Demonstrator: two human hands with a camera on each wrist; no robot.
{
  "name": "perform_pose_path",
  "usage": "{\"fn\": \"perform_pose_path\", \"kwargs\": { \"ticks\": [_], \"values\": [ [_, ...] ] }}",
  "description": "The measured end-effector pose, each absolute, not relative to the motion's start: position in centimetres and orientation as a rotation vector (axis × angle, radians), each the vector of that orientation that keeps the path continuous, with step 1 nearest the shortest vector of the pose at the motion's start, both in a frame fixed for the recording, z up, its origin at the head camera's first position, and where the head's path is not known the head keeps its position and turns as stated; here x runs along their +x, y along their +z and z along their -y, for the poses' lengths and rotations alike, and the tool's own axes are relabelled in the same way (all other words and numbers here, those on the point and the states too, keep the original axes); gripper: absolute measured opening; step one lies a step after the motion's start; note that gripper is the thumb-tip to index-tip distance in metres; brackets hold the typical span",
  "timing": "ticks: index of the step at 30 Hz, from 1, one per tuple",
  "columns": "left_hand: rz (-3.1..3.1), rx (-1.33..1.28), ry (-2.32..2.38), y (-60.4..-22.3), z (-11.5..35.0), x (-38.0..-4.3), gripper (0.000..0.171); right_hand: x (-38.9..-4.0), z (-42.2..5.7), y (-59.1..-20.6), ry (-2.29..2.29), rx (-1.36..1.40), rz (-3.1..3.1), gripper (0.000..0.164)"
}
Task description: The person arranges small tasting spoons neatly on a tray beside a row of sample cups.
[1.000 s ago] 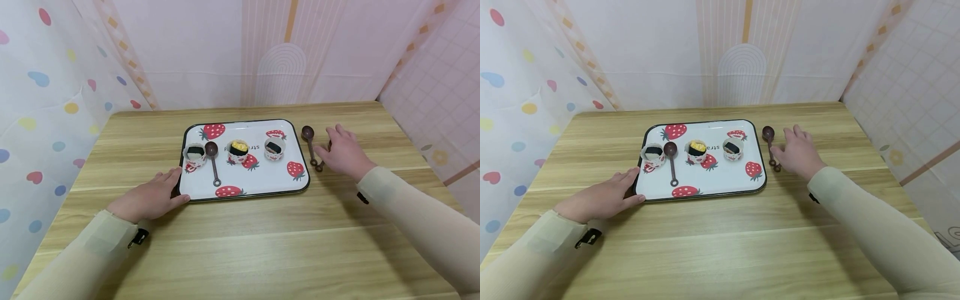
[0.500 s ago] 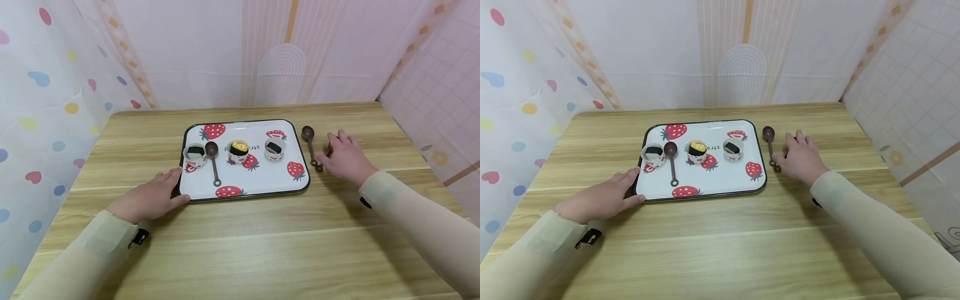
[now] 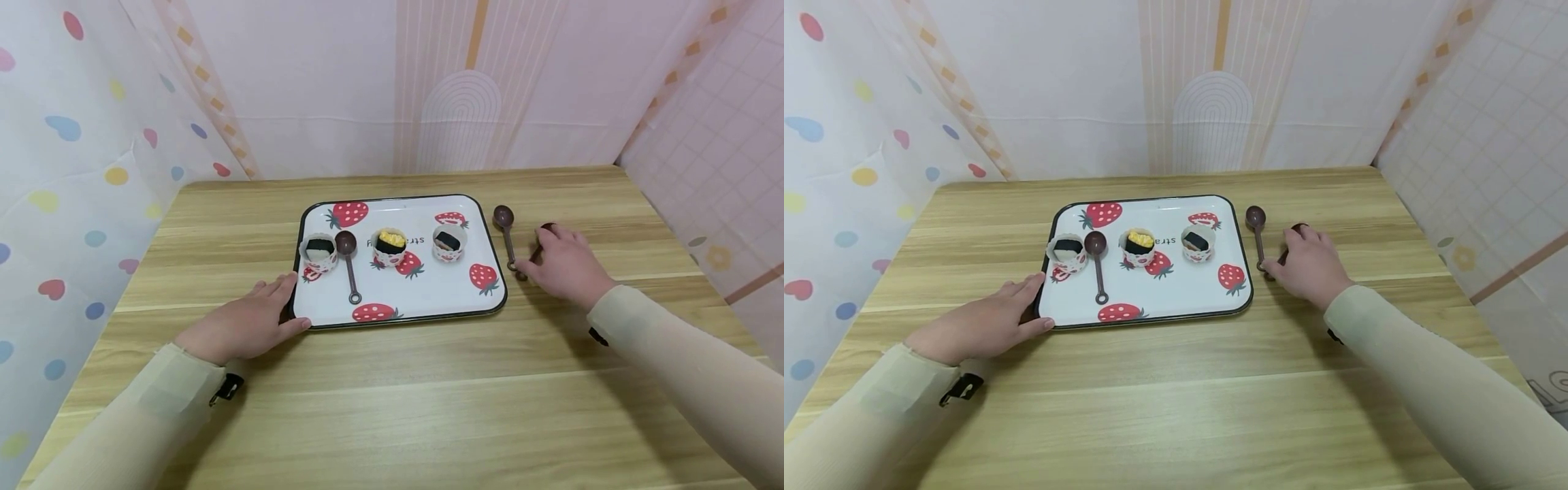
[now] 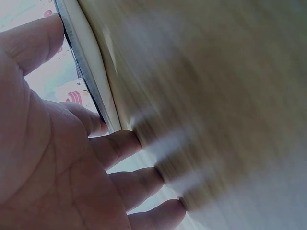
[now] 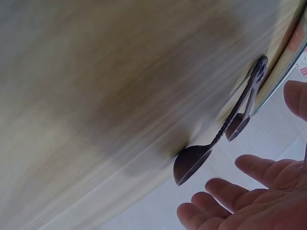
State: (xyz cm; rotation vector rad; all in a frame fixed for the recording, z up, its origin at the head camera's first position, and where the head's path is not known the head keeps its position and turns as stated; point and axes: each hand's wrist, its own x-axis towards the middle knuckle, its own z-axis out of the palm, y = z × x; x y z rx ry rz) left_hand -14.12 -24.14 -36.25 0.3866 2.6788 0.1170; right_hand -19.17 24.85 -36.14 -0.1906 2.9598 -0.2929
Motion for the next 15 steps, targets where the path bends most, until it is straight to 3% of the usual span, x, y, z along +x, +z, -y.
{"fn": "perform_pose_path", "kwargs": {
  "ticks": [15],
  "values": [
    [-2.682, 0.413, 0.126, -36.37, 24.27, -14.12, 0.101, -18.77, -24.52, -36.53, -0.293, -0.123, -2.957, 0.072]
  ]
}}
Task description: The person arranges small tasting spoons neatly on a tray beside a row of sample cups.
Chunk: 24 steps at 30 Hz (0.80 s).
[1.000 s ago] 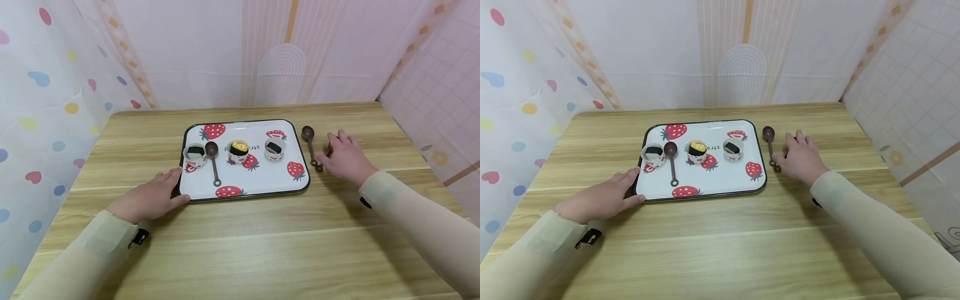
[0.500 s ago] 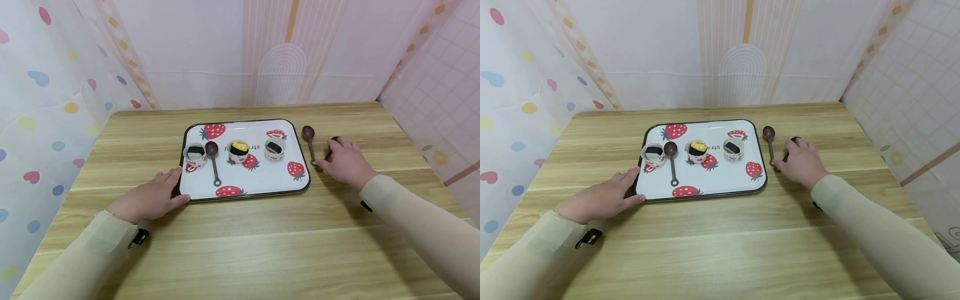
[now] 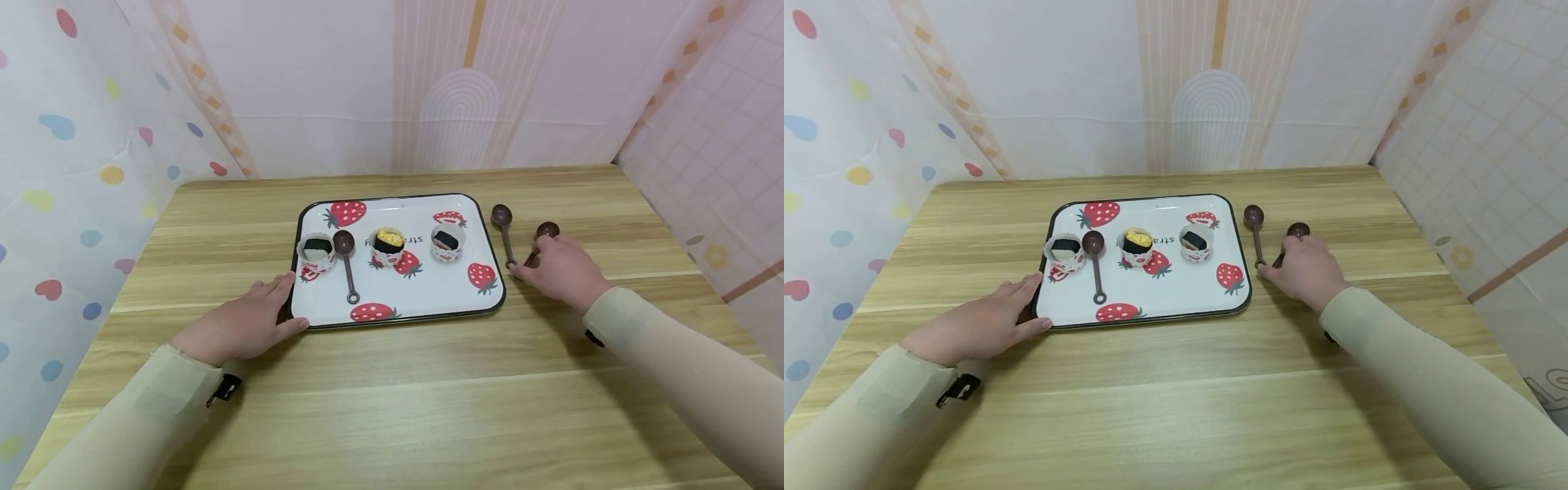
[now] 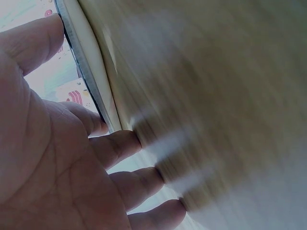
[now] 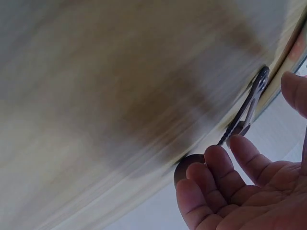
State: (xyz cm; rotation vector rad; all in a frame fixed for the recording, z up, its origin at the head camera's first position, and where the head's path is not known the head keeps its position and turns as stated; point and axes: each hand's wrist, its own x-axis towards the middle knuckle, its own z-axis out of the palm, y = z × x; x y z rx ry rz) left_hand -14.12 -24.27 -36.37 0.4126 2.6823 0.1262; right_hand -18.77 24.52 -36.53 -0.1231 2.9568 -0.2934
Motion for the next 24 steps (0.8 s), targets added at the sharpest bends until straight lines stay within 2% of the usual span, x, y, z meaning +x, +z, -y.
{"fn": "perform_pose_path", "kwargs": {
  "ticks": [3, 10, 24],
  "values": [
    [-2.688, 0.419, 0.13, -36.26, 24.28, -14.06, 0.101, -18.75, -24.48, -36.62, -0.299, -0.12, -2.945, 0.073],
    [-2.696, 0.415, 0.133, -36.34, 24.31, -13.99, 0.1, -18.79, -24.36, -36.63, -0.333, -0.079, -2.935, 0.059],
    [-2.711, 0.434, 0.128, -36.29, 24.35, -13.9, 0.099, -18.84, -24.76, -36.48, -0.37, -0.05, -2.893, 0.046]
  ]
}}
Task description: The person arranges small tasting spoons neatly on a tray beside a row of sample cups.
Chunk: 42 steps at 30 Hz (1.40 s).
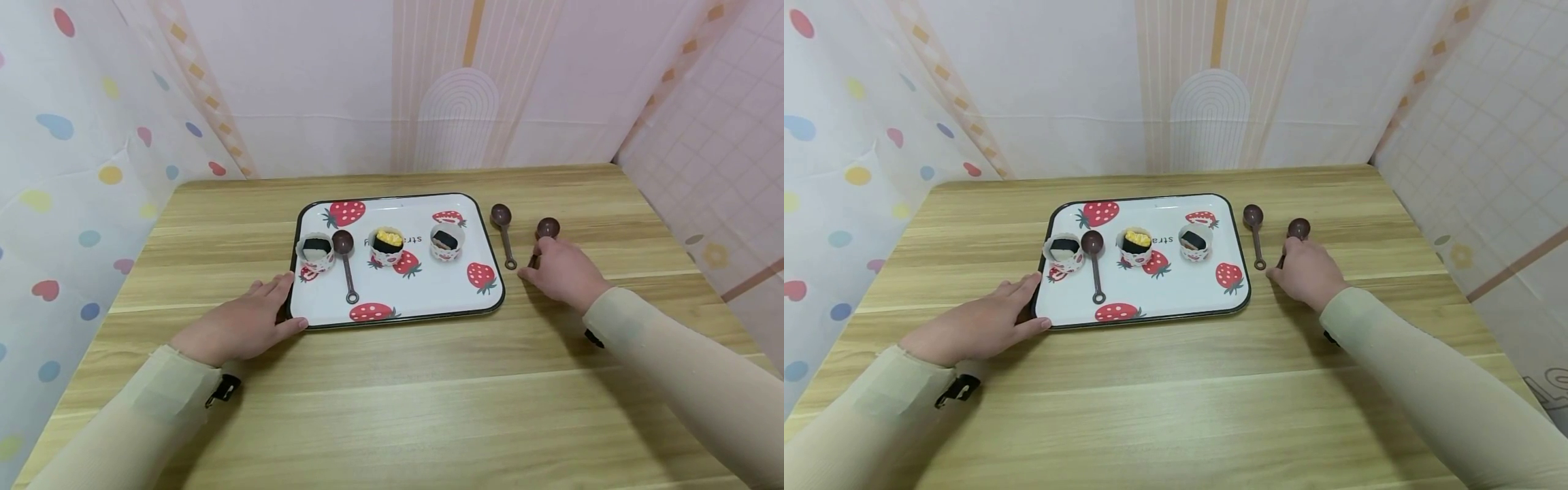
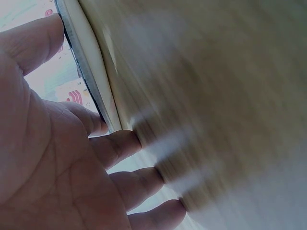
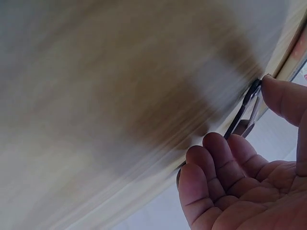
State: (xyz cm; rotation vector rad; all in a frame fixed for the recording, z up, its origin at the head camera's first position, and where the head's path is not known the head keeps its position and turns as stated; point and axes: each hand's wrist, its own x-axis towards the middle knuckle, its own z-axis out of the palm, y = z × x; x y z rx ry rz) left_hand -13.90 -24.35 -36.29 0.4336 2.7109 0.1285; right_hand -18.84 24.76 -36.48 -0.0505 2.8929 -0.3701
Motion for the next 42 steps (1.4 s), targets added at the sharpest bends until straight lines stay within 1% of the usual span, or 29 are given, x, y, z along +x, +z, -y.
{"fn": "perform_pose_path", "kwargs": {
  "ticks": [12, 20, 27, 33, 42],
  "values": [
    [-2.699, 0.412, 0.152, -36.37, 24.39, -13.8, 0.1, -19.07, -25.22, -36.53, -0.352, -0.076, -2.883, 0.032],
    [-2.697, 0.408, 0.152, -36.49, 24.44, -13.85, 0.101, -19.02, -25.37, -36.39, -0.335, -0.079, -2.881, 0.031],
    [-2.693, 0.387, 0.147, -36.45, 24.46, -13.9, 0.104, -18.99, -25.5, -36.3, -0.355, -0.092, -2.896, 0.024],
    [-2.694, 0.384, 0.152, -36.37, 24.36, -13.84, 0.102, -18.95, -25.5, -36.23, -0.355, -0.075, -2.889, 0.025],
    [-2.693, 0.382, 0.155, -36.56, 24.47, -13.84, 0.104, -19.01, -25.55, -36.23, -0.345, -0.04, -2.88, 0.027]
  ]
}}
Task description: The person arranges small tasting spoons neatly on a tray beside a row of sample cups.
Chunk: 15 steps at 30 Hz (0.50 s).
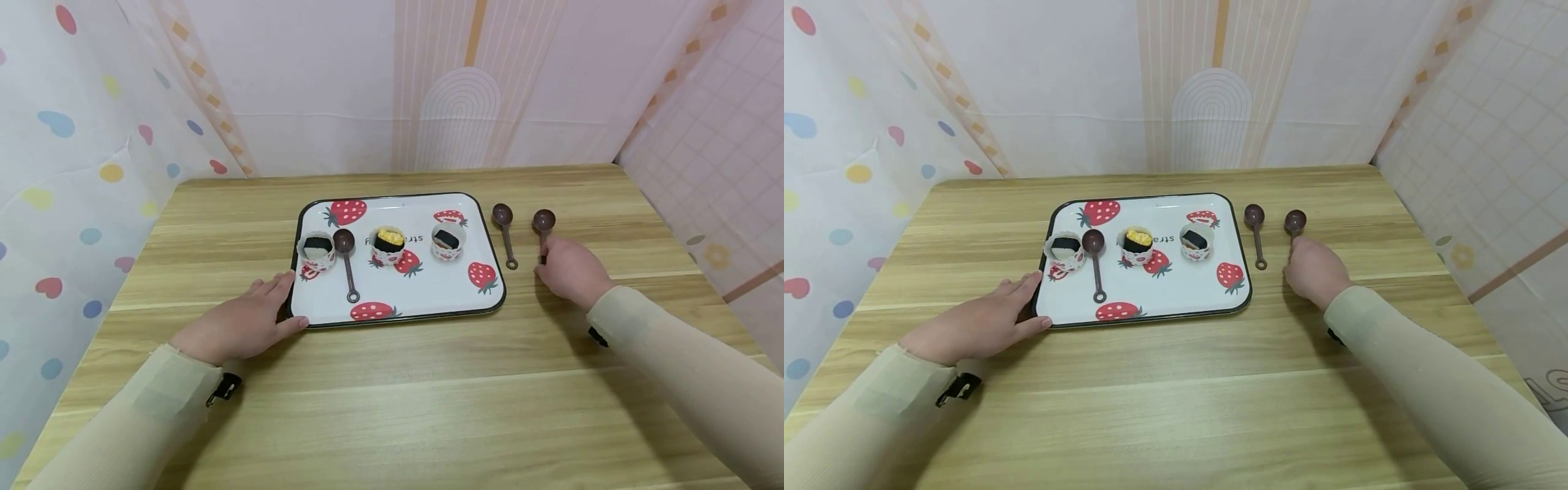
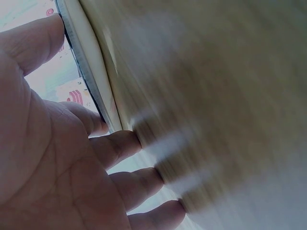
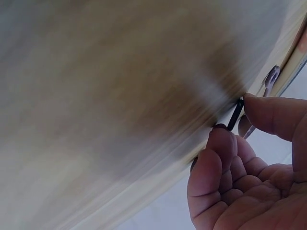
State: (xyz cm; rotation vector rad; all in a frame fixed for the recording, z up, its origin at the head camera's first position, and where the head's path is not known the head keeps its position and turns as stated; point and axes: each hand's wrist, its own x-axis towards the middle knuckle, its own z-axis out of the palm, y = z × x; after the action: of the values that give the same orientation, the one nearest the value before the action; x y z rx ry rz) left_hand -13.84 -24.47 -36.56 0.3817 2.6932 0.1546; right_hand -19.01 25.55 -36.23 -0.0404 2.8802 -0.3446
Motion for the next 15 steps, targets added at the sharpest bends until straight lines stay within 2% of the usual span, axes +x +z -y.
{"fn": "perform_pose_path", "kwargs": {
  "ticks": [15],
  "values": [
    [-2.692, 0.386, 0.158, -36.4, 24.46, -13.88, 0.105, -19.07, -25.64, -36.35, -0.369, -0.008, -2.863, 0.032]
  ]
}}
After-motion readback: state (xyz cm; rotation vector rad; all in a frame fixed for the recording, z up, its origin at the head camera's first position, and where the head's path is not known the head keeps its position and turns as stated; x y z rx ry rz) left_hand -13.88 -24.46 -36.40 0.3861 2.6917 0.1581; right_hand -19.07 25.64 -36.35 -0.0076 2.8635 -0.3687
